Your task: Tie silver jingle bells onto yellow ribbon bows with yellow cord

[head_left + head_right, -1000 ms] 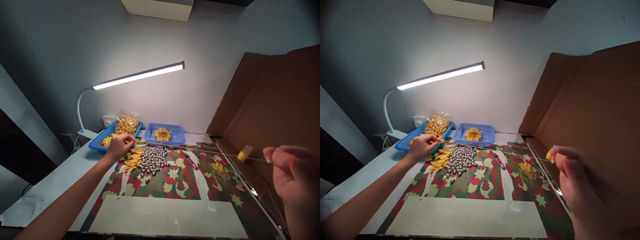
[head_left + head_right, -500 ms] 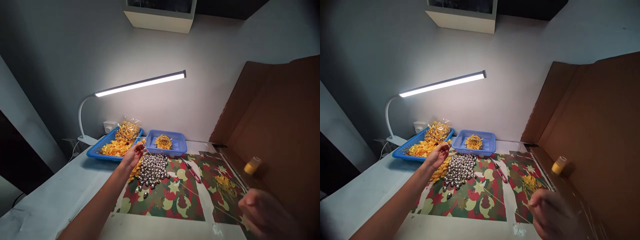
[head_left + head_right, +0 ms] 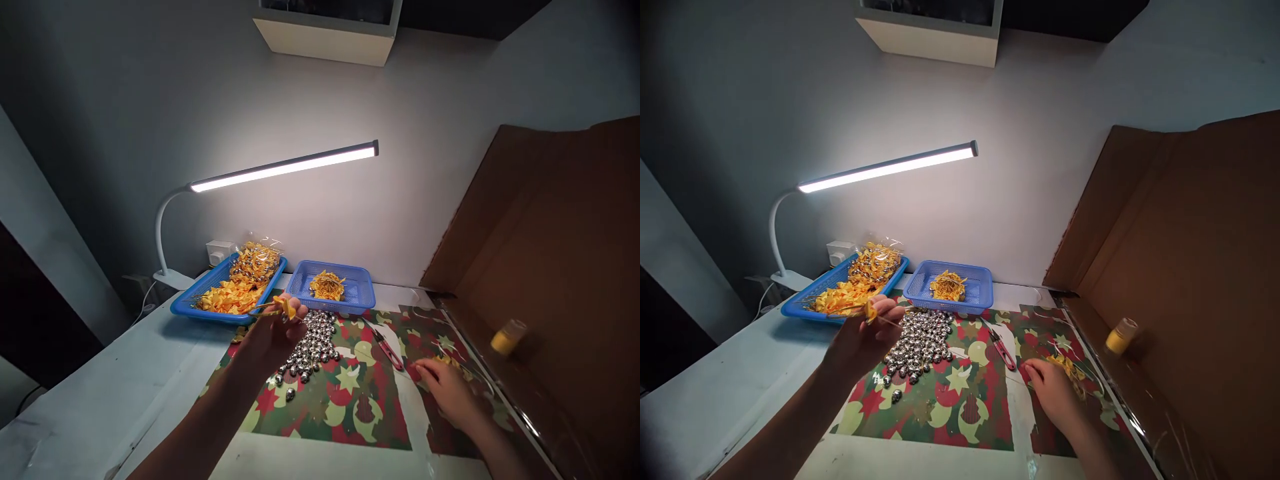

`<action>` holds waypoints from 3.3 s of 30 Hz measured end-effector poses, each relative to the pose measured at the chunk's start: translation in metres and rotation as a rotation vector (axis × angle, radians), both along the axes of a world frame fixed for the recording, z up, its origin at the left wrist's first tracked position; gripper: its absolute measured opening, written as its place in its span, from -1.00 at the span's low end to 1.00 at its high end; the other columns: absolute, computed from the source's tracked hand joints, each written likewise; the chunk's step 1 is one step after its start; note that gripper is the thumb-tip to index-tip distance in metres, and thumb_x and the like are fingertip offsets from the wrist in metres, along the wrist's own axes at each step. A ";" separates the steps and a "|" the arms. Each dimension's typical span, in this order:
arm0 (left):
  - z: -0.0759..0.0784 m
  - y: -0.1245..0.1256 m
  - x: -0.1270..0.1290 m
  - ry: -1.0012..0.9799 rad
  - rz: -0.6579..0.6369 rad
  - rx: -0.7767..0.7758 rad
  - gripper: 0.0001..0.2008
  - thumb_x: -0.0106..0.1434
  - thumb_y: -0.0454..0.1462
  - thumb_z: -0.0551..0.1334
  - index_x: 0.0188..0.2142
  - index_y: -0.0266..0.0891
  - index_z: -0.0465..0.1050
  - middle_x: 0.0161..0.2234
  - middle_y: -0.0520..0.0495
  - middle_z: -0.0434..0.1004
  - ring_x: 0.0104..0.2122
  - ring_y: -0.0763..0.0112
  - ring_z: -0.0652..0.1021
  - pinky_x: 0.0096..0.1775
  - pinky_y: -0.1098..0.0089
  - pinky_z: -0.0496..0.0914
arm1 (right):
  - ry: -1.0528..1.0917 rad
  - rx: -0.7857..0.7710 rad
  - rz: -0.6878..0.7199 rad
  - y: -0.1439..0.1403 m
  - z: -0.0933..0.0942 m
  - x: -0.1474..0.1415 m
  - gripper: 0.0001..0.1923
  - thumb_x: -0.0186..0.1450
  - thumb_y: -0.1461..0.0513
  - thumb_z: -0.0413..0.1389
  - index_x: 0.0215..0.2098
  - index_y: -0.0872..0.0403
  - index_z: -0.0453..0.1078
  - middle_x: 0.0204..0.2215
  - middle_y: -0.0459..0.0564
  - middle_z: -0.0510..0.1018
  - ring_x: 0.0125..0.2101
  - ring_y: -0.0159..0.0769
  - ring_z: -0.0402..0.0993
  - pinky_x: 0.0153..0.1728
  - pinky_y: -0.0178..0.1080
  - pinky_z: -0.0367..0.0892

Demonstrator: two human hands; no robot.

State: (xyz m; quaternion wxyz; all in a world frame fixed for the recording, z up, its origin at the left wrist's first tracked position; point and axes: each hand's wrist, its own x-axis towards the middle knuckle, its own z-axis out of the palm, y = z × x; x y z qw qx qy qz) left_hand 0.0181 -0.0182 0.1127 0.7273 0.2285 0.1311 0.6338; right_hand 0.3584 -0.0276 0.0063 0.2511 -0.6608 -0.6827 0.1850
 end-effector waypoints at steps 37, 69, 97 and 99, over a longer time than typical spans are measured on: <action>-0.098 0.000 0.030 0.665 0.149 -0.351 -0.78 -0.09 -0.23 0.46 -0.53 -0.29 0.49 -0.62 0.08 0.46 -0.60 0.60 0.38 -0.52 0.60 0.27 | 0.649 0.052 0.270 -0.018 0.007 -0.171 -0.84 0.39 0.17 -0.14 -0.25 0.06 0.20 -0.52 -0.14 0.37 -0.56 -0.42 0.25 -0.53 -0.37 0.18; -0.094 -0.008 0.037 0.634 0.122 -0.461 -0.75 -0.21 -0.24 0.47 -0.55 -0.28 0.48 -0.54 0.03 0.51 -0.52 0.50 0.45 -0.42 0.50 0.35 | 0.424 0.181 0.252 -0.022 0.001 -0.164 -0.83 0.37 0.24 -0.15 -0.35 0.04 0.20 -0.59 -0.17 0.31 -0.65 -0.45 0.17 -0.59 -0.36 0.04; -0.093 -0.009 0.037 0.587 0.029 -0.518 -0.82 -0.21 -0.29 0.43 -0.60 -0.29 0.47 -0.52 0.04 0.49 -0.44 0.51 0.45 -0.40 0.55 0.37 | 0.440 0.222 0.271 -0.020 -0.003 -0.161 -0.86 0.35 0.28 -0.09 -0.38 0.06 0.22 -0.63 -0.20 0.21 -0.65 -0.47 0.14 -0.60 -0.39 0.06; -0.093 -0.009 0.037 0.575 0.013 -0.527 -0.82 -0.20 -0.29 0.42 -0.60 -0.29 0.47 -0.52 0.04 0.49 -0.44 0.51 0.45 -0.39 0.55 0.38 | 0.439 0.216 0.268 -0.019 -0.004 -0.161 -0.86 0.35 0.28 -0.09 -0.38 0.06 0.22 -0.62 -0.20 0.22 -0.64 -0.47 0.17 -0.59 -0.39 0.08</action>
